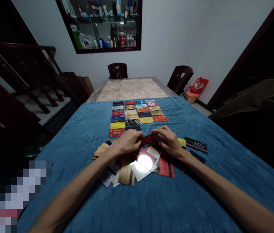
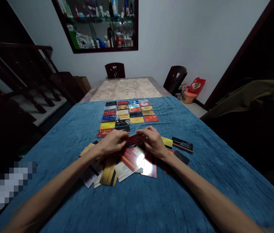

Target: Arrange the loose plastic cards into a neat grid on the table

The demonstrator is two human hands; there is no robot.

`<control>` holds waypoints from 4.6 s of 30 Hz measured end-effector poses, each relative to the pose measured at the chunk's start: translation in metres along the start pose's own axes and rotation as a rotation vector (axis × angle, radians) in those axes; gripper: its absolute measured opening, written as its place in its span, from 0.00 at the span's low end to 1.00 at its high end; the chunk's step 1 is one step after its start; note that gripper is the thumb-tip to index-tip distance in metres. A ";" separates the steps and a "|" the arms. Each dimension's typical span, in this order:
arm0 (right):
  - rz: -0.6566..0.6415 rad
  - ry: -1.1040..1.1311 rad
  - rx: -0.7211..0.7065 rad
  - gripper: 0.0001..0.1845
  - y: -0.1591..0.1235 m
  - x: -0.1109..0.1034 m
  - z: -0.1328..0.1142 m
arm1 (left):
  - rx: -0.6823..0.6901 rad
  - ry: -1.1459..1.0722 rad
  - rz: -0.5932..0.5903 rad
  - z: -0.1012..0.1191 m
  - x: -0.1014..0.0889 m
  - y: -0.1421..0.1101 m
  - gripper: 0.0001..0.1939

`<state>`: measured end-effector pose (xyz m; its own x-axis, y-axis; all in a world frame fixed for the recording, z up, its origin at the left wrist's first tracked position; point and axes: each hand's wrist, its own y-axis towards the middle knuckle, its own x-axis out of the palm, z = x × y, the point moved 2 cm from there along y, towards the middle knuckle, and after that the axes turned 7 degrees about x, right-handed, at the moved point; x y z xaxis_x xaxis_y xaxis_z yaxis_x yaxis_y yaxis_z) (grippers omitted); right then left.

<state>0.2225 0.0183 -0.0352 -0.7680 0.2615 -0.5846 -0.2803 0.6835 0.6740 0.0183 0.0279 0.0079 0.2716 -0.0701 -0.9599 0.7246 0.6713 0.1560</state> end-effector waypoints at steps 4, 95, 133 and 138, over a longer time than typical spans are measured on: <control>0.090 0.004 -0.049 0.12 0.004 -0.006 -0.010 | 0.017 0.029 0.014 0.002 0.006 0.001 0.09; -0.024 -0.369 -0.069 0.17 -0.002 0.001 0.002 | -0.235 -0.373 0.377 -0.006 0.016 0.001 0.05; 0.066 -0.483 -0.143 0.22 -0.004 -0.006 0.005 | -0.149 -0.321 0.418 -0.010 0.029 -0.001 0.25; 0.065 -0.490 -0.152 0.22 -0.003 -0.009 0.005 | -0.104 -0.288 0.408 -0.009 0.033 -0.001 0.27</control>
<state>0.2330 0.0174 -0.0347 -0.4367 0.6136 -0.6579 -0.3492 0.5583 0.7526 0.0208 0.0312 -0.0262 0.6936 0.0221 -0.7200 0.4605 0.7551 0.4668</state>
